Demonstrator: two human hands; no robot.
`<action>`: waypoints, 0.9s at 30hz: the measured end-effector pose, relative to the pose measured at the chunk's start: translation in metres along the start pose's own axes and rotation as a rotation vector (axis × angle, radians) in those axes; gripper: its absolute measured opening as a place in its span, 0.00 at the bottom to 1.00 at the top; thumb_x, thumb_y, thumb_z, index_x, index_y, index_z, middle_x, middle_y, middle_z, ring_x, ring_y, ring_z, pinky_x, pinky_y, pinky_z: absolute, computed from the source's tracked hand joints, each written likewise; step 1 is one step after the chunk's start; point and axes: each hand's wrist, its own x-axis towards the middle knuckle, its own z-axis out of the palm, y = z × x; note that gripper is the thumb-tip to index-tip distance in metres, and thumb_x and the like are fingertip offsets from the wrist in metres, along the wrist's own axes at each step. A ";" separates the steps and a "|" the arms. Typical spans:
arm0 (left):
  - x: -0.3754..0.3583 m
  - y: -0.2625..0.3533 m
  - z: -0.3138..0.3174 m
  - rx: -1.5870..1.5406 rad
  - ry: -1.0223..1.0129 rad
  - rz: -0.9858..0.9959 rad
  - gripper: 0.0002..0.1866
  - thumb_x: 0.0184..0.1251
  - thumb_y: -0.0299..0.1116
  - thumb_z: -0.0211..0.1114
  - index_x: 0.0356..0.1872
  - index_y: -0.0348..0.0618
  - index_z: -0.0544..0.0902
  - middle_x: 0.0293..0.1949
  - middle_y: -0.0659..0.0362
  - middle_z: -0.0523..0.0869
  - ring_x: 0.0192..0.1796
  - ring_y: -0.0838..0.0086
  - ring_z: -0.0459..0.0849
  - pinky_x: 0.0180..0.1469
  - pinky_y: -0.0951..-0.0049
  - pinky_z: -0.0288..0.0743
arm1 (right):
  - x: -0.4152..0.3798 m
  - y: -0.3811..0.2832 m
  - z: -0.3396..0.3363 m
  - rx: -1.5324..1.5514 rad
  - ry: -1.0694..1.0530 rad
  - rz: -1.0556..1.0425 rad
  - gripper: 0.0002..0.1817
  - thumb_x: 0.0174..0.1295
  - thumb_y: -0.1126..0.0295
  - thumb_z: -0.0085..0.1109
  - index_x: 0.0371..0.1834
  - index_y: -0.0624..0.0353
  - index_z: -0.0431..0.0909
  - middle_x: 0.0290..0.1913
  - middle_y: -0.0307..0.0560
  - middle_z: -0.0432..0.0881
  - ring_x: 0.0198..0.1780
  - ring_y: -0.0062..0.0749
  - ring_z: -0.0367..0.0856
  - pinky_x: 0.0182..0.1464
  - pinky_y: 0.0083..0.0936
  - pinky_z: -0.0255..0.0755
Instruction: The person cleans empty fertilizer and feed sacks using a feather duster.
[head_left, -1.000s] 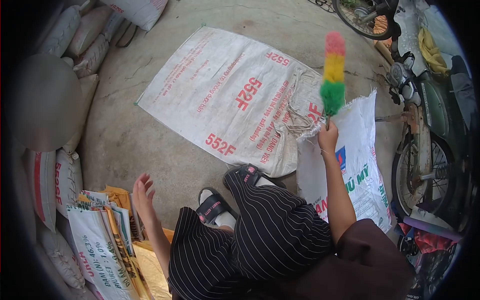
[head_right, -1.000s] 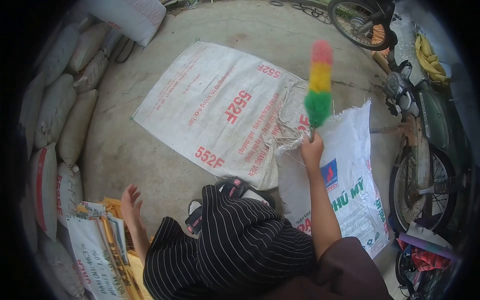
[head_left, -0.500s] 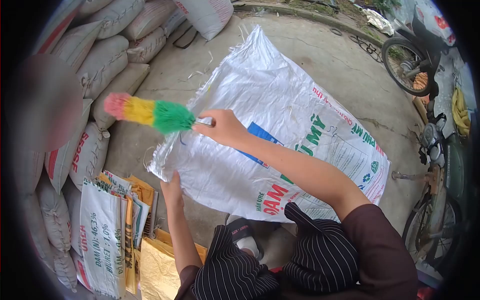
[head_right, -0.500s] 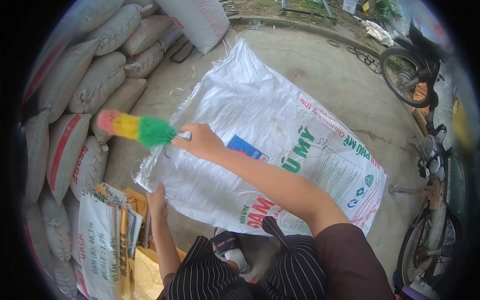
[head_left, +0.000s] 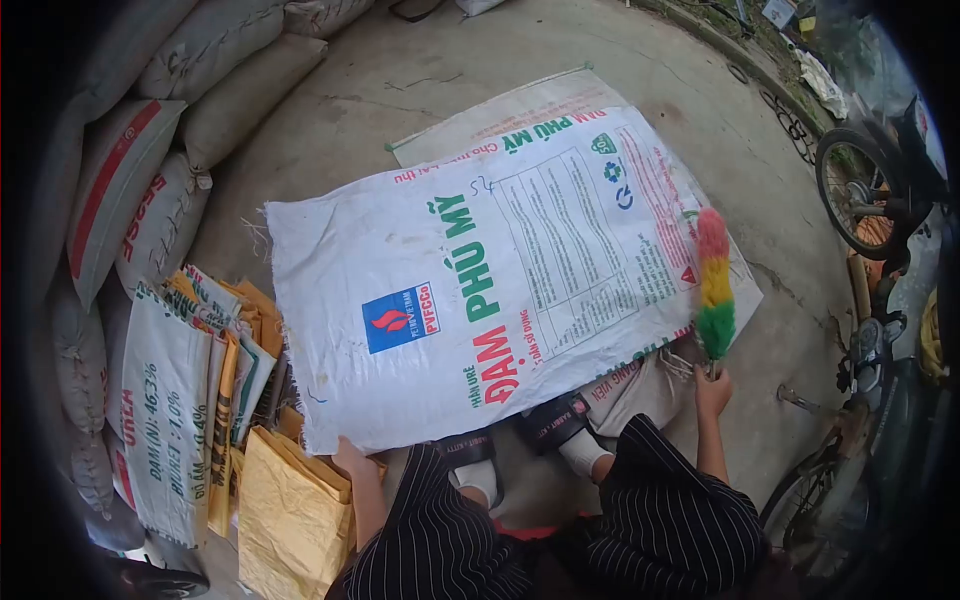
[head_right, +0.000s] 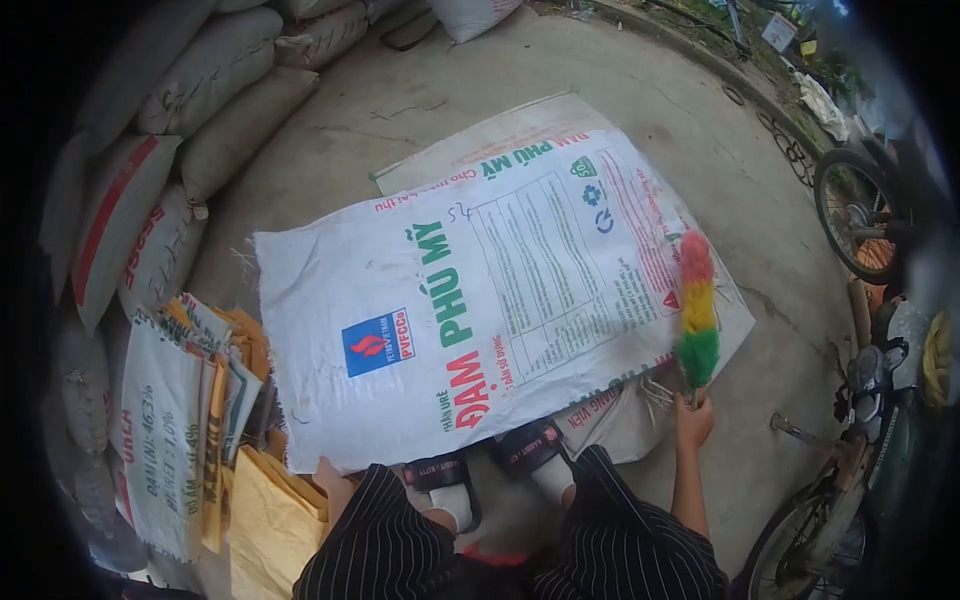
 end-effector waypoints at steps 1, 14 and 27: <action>0.008 -0.021 -0.009 -0.023 -0.043 -0.008 0.19 0.58 0.25 0.52 0.52 0.29 0.68 0.45 0.52 0.76 0.40 0.64 0.78 0.33 0.69 0.76 | 0.006 0.028 0.012 -0.173 0.068 -0.004 0.21 0.46 0.56 0.66 0.21 0.66 0.74 0.19 0.43 0.76 0.23 0.27 0.73 0.29 0.28 0.67; 0.024 0.049 -0.046 0.556 -0.368 0.114 0.20 0.55 0.28 0.60 0.50 0.31 0.75 0.41 0.52 0.81 0.39 0.67 0.80 0.44 0.68 0.74 | -0.040 -0.076 0.048 0.199 -0.200 -0.670 0.06 0.54 0.71 0.55 0.27 0.63 0.74 0.20 0.53 0.74 0.22 0.43 0.75 0.25 0.32 0.66; -0.059 0.019 0.014 0.317 -0.635 -0.124 0.14 0.65 0.28 0.52 0.49 0.31 0.73 0.41 0.53 0.80 0.39 0.68 0.82 0.34 0.74 0.78 | -0.036 -0.084 0.137 -0.314 -0.831 -0.897 0.14 0.55 0.57 0.52 0.28 0.56 0.79 0.27 0.55 0.79 0.32 0.52 0.78 0.36 0.42 0.71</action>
